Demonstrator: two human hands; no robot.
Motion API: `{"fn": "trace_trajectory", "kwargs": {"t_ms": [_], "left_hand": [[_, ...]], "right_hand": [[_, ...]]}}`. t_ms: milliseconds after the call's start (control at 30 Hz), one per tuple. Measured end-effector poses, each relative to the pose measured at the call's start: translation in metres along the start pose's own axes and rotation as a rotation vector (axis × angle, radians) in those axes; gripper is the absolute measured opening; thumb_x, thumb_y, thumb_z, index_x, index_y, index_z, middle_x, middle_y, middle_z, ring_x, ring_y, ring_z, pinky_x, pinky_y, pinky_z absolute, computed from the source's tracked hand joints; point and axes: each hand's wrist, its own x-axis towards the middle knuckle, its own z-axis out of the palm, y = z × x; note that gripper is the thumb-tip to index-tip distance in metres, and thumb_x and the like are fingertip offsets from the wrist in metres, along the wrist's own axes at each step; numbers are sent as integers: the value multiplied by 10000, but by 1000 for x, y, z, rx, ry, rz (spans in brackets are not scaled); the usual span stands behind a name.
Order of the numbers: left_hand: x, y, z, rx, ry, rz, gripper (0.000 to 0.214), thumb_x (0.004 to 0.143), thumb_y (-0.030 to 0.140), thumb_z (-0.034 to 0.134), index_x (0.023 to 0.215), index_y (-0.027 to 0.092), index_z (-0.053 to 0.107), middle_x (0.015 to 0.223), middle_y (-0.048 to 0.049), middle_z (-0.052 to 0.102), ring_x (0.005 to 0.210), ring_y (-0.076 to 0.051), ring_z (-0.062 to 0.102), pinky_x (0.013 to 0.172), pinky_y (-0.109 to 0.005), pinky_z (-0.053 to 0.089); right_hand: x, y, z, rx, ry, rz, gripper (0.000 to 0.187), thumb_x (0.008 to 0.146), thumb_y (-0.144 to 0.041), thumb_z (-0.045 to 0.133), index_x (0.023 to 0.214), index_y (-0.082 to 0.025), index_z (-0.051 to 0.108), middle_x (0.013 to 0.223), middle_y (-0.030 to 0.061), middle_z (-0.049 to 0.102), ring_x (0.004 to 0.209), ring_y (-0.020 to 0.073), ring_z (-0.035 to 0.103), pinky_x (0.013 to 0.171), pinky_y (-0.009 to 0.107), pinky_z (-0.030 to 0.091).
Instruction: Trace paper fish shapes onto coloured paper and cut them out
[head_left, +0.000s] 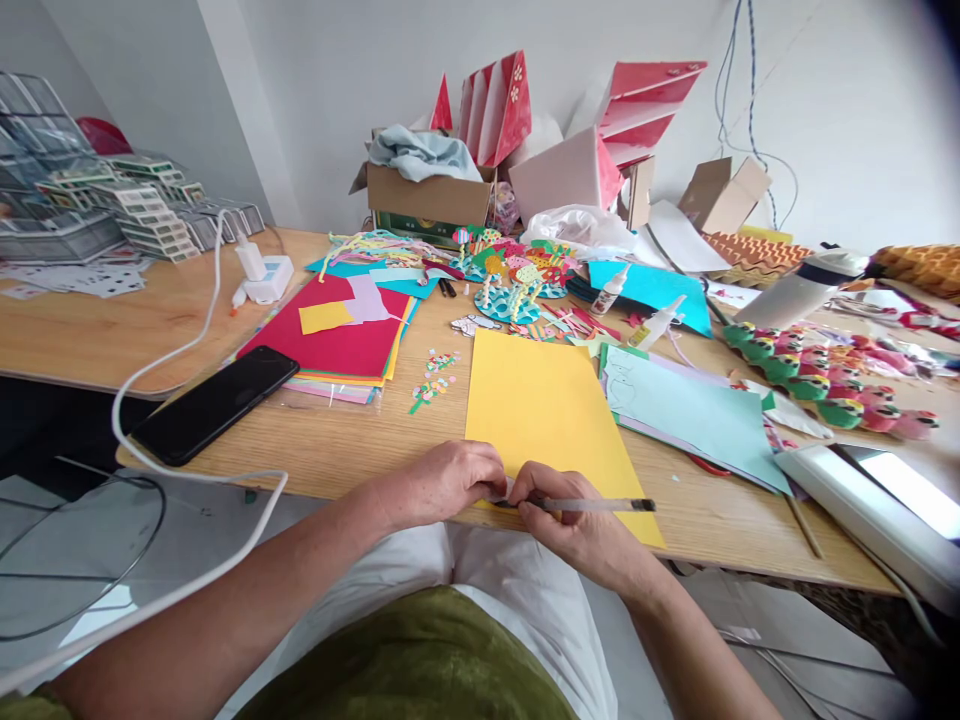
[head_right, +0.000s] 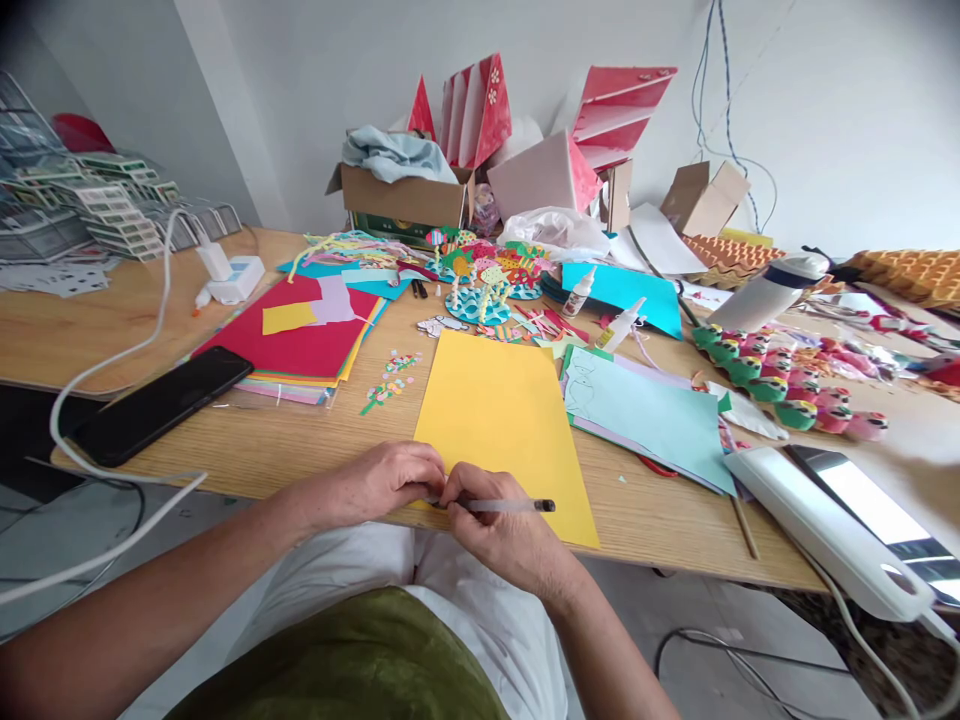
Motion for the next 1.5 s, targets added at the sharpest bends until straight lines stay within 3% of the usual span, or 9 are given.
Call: {"fn": "trace_trajectory", "kwargs": {"t_ms": [1500], "left_hand": [[-1,-1,0,-3,-3,4,148,798,54,514,832,137,632,849,-33,620,805,-120,561,740,-197,414]], "right_hand": [[1,-1,0,1,-12,0,110,728,-94,443,705,-183,504,608,-38,503,529,83,410,467,182,306]]}}
